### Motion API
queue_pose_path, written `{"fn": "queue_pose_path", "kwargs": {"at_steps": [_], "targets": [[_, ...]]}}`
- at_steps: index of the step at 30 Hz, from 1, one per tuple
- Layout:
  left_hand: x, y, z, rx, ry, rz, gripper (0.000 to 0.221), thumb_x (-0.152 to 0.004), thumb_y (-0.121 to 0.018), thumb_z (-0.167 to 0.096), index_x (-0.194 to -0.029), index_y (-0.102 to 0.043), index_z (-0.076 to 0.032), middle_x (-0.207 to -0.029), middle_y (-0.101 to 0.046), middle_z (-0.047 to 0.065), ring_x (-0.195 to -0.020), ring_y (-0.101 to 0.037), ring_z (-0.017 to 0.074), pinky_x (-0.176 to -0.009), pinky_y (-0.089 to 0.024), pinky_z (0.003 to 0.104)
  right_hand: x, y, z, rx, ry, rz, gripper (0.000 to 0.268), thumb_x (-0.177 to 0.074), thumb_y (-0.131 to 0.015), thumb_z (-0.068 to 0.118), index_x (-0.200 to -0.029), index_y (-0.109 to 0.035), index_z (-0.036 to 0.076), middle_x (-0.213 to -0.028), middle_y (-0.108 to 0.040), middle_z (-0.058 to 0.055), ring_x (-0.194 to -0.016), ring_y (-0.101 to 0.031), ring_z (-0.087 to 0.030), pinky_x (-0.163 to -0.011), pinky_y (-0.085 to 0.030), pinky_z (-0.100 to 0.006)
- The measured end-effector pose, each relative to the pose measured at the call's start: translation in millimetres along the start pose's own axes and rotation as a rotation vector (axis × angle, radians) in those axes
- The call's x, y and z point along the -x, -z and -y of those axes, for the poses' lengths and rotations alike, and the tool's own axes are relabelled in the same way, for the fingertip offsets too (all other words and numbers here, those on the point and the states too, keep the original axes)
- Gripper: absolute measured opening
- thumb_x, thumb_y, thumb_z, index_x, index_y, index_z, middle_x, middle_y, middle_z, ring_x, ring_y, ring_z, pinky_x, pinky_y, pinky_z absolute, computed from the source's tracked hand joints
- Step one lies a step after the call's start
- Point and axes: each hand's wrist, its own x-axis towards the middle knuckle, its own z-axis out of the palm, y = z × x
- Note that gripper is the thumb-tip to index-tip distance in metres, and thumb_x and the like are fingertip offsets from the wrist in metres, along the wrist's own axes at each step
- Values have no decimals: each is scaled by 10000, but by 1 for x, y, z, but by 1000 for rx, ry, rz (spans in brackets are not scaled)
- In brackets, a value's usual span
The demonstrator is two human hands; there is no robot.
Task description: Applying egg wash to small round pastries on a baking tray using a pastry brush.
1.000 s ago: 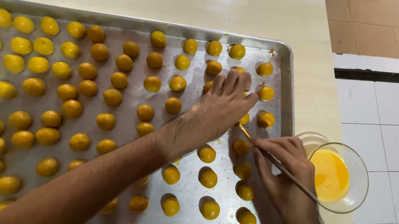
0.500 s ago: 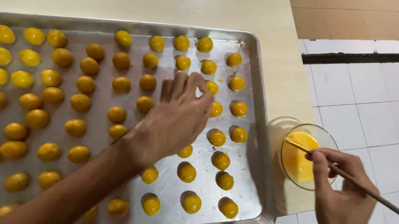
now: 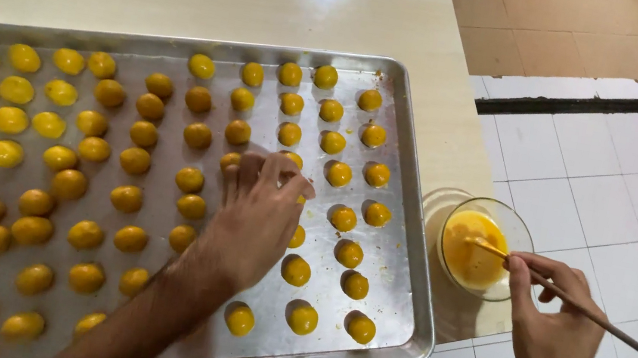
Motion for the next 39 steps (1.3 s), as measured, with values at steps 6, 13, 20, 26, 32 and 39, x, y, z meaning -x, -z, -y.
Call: {"fn": "queue_pose_path", "kwargs": {"at_steps": [6, 13, 20, 26, 32, 39], "targets": [[39, 12, -25, 136, 49, -113, 208, -927, -626, -224, -1128, -677, -200, -1265, -530, 63, -1122, -425, 326, -913, -366, 472, 5, 1, -3, -46, 83, -62, 71, -1054, -685, 91, -1086, -748, 80, -1065, -725, -33, -942, -550, -141, -770, -446, -288], [58, 12, -59, 271, 32, -192, 201, -955, -595, -202, -1143, -664, -198, -1285, -526, 60, -1150, -433, 334, -929, -364, 477, 12, -5, -3, -98, 110, -96, 77, -1081, -678, 81, -1074, -731, 26, -1032, -743, -62, -991, -630, -137, -784, -454, -271], [81, 1, -73, 520, 4, -357, 190, -937, -596, -91, -1094, -675, -164, -1192, -581, 51, -1100, -476, 286, -1000, -414, 416, 8, -13, -17, -158, 225, -201, 84, -1159, -714, 14, -1080, -722, -12, -1008, -721, -99, -979, -632, -158, -815, -461, -263], [89, -10, -73, 606, 8, -380, 144, -962, -612, -131, -1067, -707, -155, -1149, -608, 26, -1044, -468, 274, -945, -432, 402, 5, -18, 4, -177, 312, -184, 113, -1200, -660, -23, -1135, -677, -115, -1028, -712, -205, -983, -715, -258, -949, -574, -355], [84, -11, -64, 568, -2, -321, 97, -945, -611, -115, -1019, -666, -148, -1190, -585, 46, -1048, -455, 298, -868, -361, 440, -1, -55, 61, -290, 428, 70, 91, -1111, -646, -2, -1108, -655, -93, -1050, -707, -205, -998, -713, -254, -981, -595, -336], [80, 5, -30, 199, 48, -308, 200, -837, -696, -142, -1033, -665, -162, -1221, -561, 60, -1087, -474, 318, -816, -417, 463, -13, -107, 105, -65, 550, 293, 32, -1013, -732, 41, -1035, -751, 53, -1026, -752, -61, -903, -591, -125, -778, -491, -247]]}}
